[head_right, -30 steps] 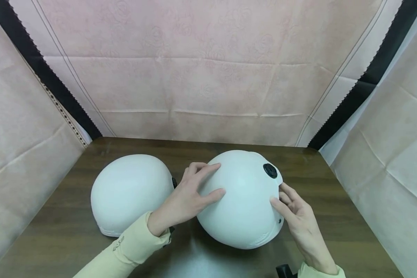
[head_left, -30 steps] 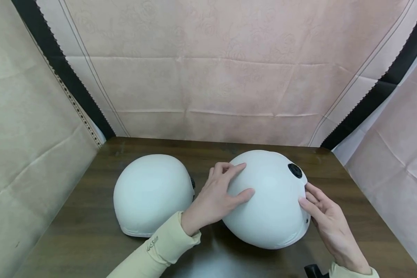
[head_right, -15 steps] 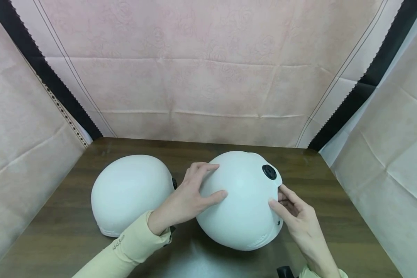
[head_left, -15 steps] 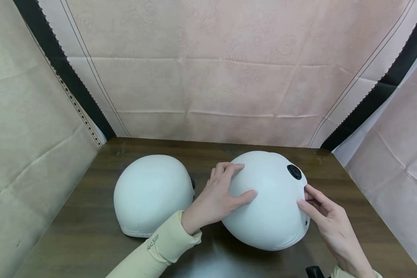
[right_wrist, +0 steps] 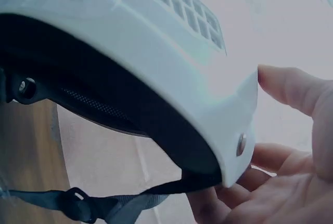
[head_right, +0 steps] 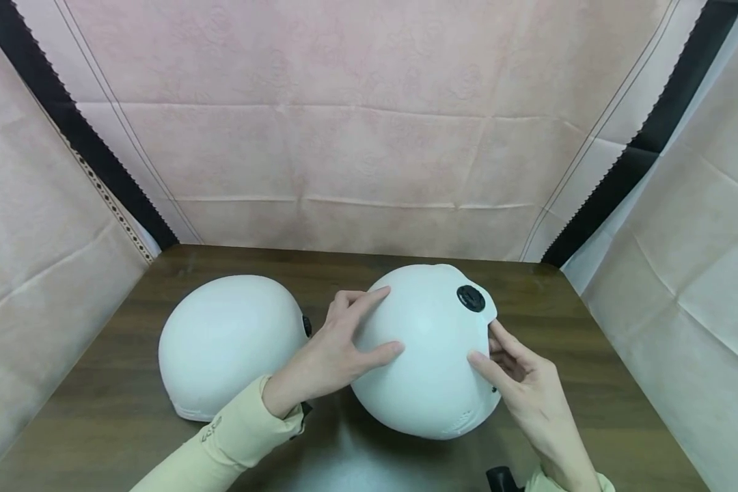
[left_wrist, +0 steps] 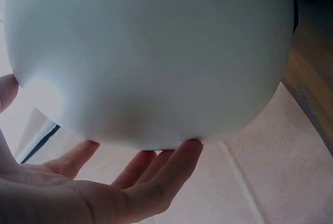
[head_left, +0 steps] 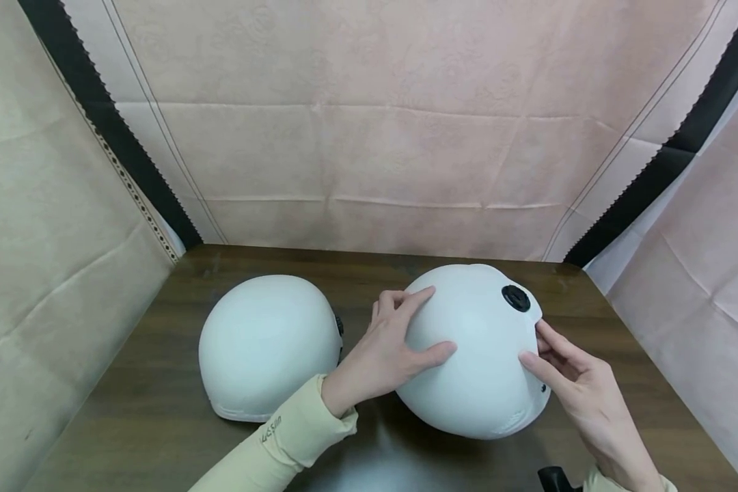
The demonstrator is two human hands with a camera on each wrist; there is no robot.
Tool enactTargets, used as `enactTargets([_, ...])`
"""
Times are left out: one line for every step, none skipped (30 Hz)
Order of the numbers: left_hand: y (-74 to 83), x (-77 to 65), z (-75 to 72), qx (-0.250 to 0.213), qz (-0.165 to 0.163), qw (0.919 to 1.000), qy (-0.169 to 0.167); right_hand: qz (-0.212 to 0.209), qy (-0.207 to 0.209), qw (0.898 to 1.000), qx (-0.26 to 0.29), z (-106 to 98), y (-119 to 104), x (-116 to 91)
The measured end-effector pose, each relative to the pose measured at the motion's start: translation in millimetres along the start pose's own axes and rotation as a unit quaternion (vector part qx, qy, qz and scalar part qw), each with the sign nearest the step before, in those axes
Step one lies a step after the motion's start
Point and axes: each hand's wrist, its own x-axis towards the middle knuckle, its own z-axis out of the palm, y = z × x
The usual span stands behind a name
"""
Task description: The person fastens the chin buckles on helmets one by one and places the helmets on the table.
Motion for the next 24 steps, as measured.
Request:
enactTargets([-0.3, -0.1, 0.1, -0.002, 0.000, 1.0000, 0.001, -0.001, -0.002, 1.000, -0.007, 0, -1, 0])
enactTargets([-0.5, -0.2, 0.1, -0.003, 0.000, 1.0000, 0.000, -0.003, -0.001, 1.000, -0.015, 1, -2, 0])
enactTargets([-0.7, -0.3, 0.1, -0.004, 0.000, 1.0000, -0.001, -0.006, 0.002, 1.000, -0.024, 1, -2, 0])
enactTargets([-0.9, -0.2, 0.1, -0.003, -0.001, 1.0000, -0.004, -0.012, 0.006, 0.999, -0.032, 1, -3, 0])
enactTargets([-1.0, -0.3, 0.1, -0.003, -0.001, 1.0000, -0.008, -0.018, 0.009, 0.999, -0.036, 2, -4, 0])
enactTargets([-0.9, -0.2, 0.1, -0.002, -0.004, 0.9999, -0.012, -0.024, 0.012, 0.999, -0.040, 2, -5, 0])
enactTargets([-0.7, -0.2, 0.5, -0.004, -0.010, 0.9998, -0.018, -0.032, 0.016, 0.998, -0.044, 2, -6, 0])
enactTargets([-0.3, -0.3, 0.9, -0.007, -0.016, 0.9996, -0.023, -0.042, 0.019, 0.998, -0.046, 3, -7, 0])
enactTargets([-0.1, -0.5, 1.9, -0.011, -0.023, 0.9993, -0.027, -0.053, 0.020, 0.997, -0.049, 3, -8, 1])
enactTargets([0.0, -0.6, 2.8, -0.014, -0.030, 0.9990, -0.032, -0.064, 0.020, 0.997, -0.049, 3, -9, 1])
enactTargets([-0.1, -0.4, 3.9, -0.021, -0.037, 0.9984, -0.036, -0.075, 0.019, 0.996, -0.051, 4, -10, 2])
enactTargets([-0.3, -0.5, 4.8, -0.028, -0.042, 0.9980, -0.040, -0.085, 0.017, 0.995, -0.052, 4, -11, 2])
enactTargets([-0.6, -0.5, 5.7, -0.033, -0.046, 0.9975, -0.043, -0.096, 0.016, 0.994, -0.052, 5, -11, 3])
enactTargets([-1.1, -0.6, 6.3, -0.035, -0.048, 0.9972, -0.045, -0.105, 0.014, 0.993, -0.050, 5, -12, 3])
enactTargets([-1.8, -0.5, 6.7, -0.038, -0.050, 0.9968, -0.049, -0.115, 0.012, 0.992, -0.048, 5, -12, 3])
enactTargets([-2.4, -0.5, 7.0, -0.040, -0.049, 0.9966, -0.052, -0.128, 0.007, 0.991, -0.039, 6, -12, 3])
enactTargets([-3.1, -0.5, 7.1, -0.042, -0.048, 0.9964, -0.055, -0.142, -0.001, 0.989, -0.036, 7, -12, 4])
enactTargets([-3.6, -0.8, 7.1, -0.042, -0.046, 0.9965, -0.056, -0.155, -0.012, 0.987, -0.025, 9, -11, 4])
enactTargets([-4.5, -1.0, 7.6, -0.043, -0.045, 0.9963, -0.058, -0.168, -0.024, 0.985, -0.014, 10, -11, 4])
enactTargets([-5.1, -1.2, 8.1, -0.047, -0.045, 0.9961, -0.060, -0.181, -0.037, 0.983, -0.007, 13, -10, 5])
enactTargets([-5.9, -1.3, 8.8, -0.051, -0.044, 0.9957, -0.063, -0.193, -0.050, 0.980, -0.001, 15, -10, 5])
enactTargets([-6.5, -1.6, 9.5, -0.054, -0.045, 0.9954, -0.065, -0.202, -0.060, 0.977, 0.004, 17, -10, 5])
enactTargets([-7.1, -2.0, 10.0, -0.055, -0.048, 0.9952, -0.066, -0.204, -0.066, 0.977, 0.005, 20, -10, 5])
enactTargets([-7.6, -2.3, 10.5, -0.054, -0.052, 0.9949, -0.066, -0.203, -0.069, 0.977, 0.011, 22, -10, 6])
